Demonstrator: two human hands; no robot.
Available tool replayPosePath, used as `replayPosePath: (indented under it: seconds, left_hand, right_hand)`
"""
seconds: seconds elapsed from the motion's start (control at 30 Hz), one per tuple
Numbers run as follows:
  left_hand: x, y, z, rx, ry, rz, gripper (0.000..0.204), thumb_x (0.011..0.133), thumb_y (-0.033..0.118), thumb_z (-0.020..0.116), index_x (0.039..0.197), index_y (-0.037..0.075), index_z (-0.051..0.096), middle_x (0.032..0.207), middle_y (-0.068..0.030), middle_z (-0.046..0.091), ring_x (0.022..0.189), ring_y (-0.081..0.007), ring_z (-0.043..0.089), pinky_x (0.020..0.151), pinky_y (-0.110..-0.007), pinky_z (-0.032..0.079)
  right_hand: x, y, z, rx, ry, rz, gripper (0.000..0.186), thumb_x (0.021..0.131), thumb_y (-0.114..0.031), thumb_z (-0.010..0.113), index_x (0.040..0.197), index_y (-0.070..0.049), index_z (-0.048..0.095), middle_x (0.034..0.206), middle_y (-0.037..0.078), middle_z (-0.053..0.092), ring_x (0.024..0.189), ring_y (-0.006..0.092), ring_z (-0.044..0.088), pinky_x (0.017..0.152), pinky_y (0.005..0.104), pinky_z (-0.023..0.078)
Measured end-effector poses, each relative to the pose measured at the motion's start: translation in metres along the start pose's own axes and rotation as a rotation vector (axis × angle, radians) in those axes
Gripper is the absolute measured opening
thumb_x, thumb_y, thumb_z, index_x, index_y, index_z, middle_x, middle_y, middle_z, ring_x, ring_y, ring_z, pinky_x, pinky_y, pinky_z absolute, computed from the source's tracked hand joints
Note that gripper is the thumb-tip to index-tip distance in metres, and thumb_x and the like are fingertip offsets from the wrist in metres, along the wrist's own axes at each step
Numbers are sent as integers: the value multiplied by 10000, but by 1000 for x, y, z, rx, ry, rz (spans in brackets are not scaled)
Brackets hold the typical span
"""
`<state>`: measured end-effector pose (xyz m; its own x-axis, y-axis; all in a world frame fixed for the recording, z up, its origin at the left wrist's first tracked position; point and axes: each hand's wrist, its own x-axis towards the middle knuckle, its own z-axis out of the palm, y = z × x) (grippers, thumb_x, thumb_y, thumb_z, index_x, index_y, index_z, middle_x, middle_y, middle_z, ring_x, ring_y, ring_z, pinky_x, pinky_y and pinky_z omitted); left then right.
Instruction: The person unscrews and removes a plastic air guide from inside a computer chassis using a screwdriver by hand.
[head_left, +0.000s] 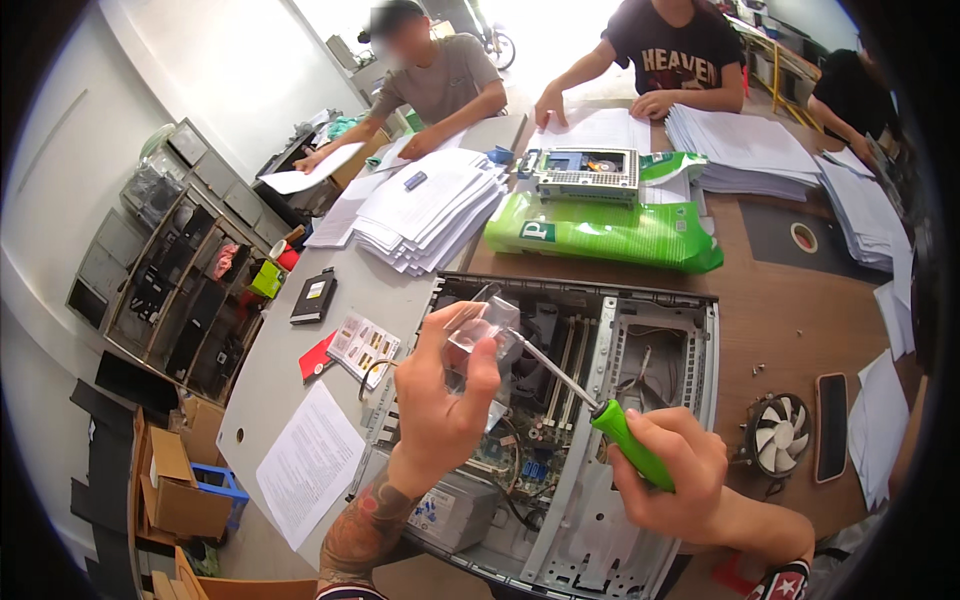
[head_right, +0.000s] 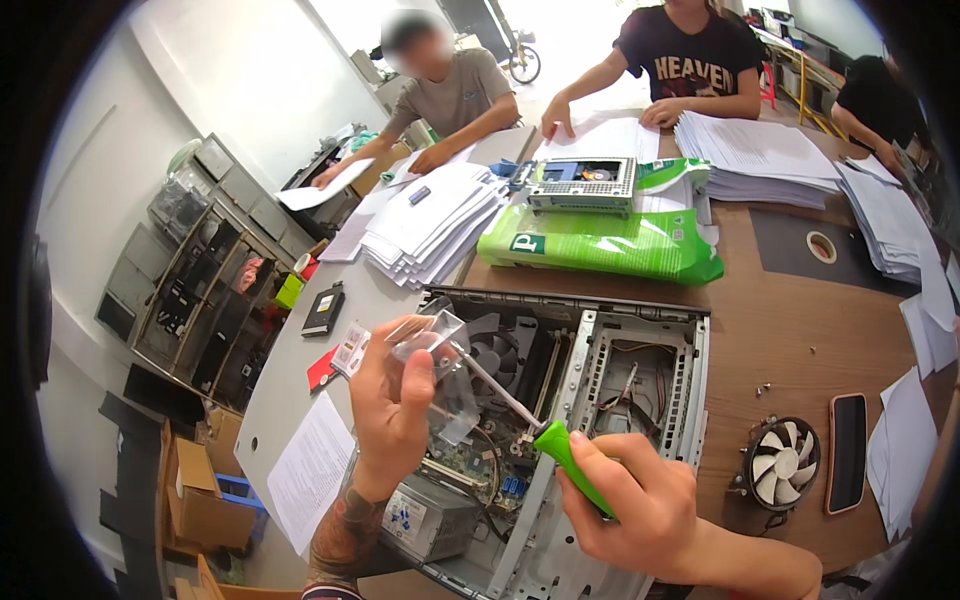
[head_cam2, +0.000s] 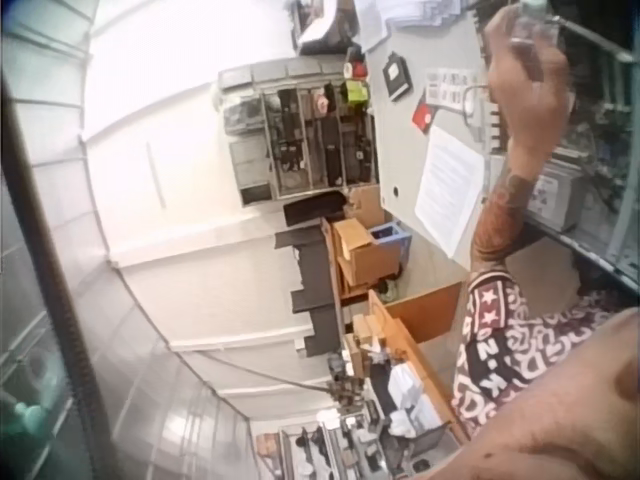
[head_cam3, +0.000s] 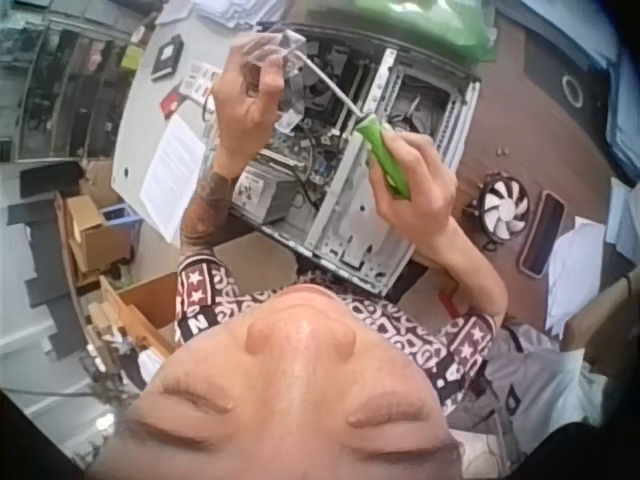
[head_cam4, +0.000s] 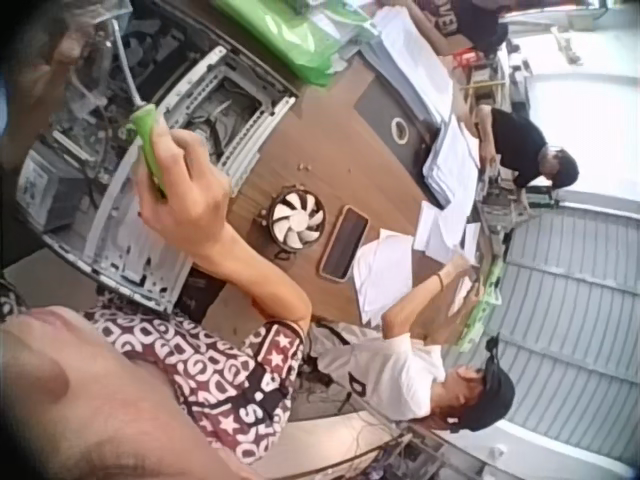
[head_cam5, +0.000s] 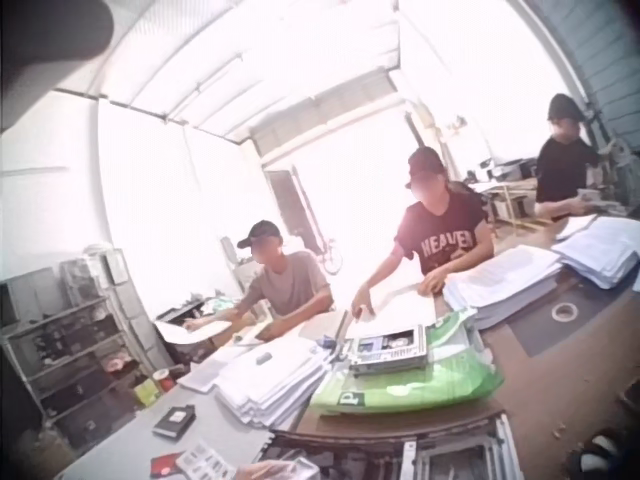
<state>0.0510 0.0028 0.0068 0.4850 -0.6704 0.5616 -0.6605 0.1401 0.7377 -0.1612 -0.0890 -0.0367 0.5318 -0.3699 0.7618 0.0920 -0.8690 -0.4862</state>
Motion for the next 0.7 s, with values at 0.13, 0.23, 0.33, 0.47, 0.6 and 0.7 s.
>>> replayPosePath:
  seconds: [0.13, 0.23, 0.33, 0.47, 0.6, 0.7]
  left_hand:
    - [-2, 5, 1, -56, 21, -64, 303, 905, 133, 576, 1143, -47, 524, 883, -113, 641, 718, -130, 612, 653, -260, 485]
    - [-3, 14, 0, -60, 36, -143, 303, 911, 127, 558, 1150, -51, 505, 871, -110, 633, 732, -125, 609, 659, -261, 483]
    - [-4, 12, 0, -23, 90, 40, 288, 912, 109, 535, 1145, -54, 490, 853, -117, 627, 707, -131, 605, 642, -271, 484]
    - [-4, 18, -6, 125, 61, 84, 276, 893, 91, 537, 1122, -55, 488, 808, -133, 620, 644, -164, 599, 584, -297, 485]
    - [-3, 11, -5, 249, 42, 235, 279, 860, 83, 576, 1092, -54, 503, 759, -144, 610, 599, -219, 599, 539, -318, 480]
    - [-4, 11, -5, 350, 19, 241, 266, 840, 71, 591, 1066, -48, 519, 736, -149, 606, 588, -255, 603, 524, -334, 477]
  right_hand:
    - [1, 1, 3, 1, 10, -7, 445, 672, 52, 739, 1082, 32, 568, 817, 151, 626, 582, 204, 620, 476, 276, 488]
    - [0, 4, 8, -3, 82, -56, 468, 651, 11, 756, 1089, 18, 594, 796, 104, 624, 510, 162, 571, 401, 257, 428]
    - [-1, 3, 8, 9, 82, -56, 460, 653, 6, 754, 1083, 21, 593, 790, 104, 633, 515, 163, 585, 408, 253, 439]
    - [-3, 2, 8, 45, 73, -86, 439, 662, 1, 748, 1067, 44, 585, 786, 124, 654, 534, 174, 616, 422, 248, 457]
    - [-5, 1, 9, 34, 51, -104, 434, 664, 2, 745, 1060, 67, 577, 793, 144, 662, 547, 186, 628, 428, 250, 463]
    - [-6, 3, 9, 23, 35, -108, 438, 661, 5, 744, 1061, 71, 577, 795, 145, 663, 551, 189, 629, 430, 249, 465]
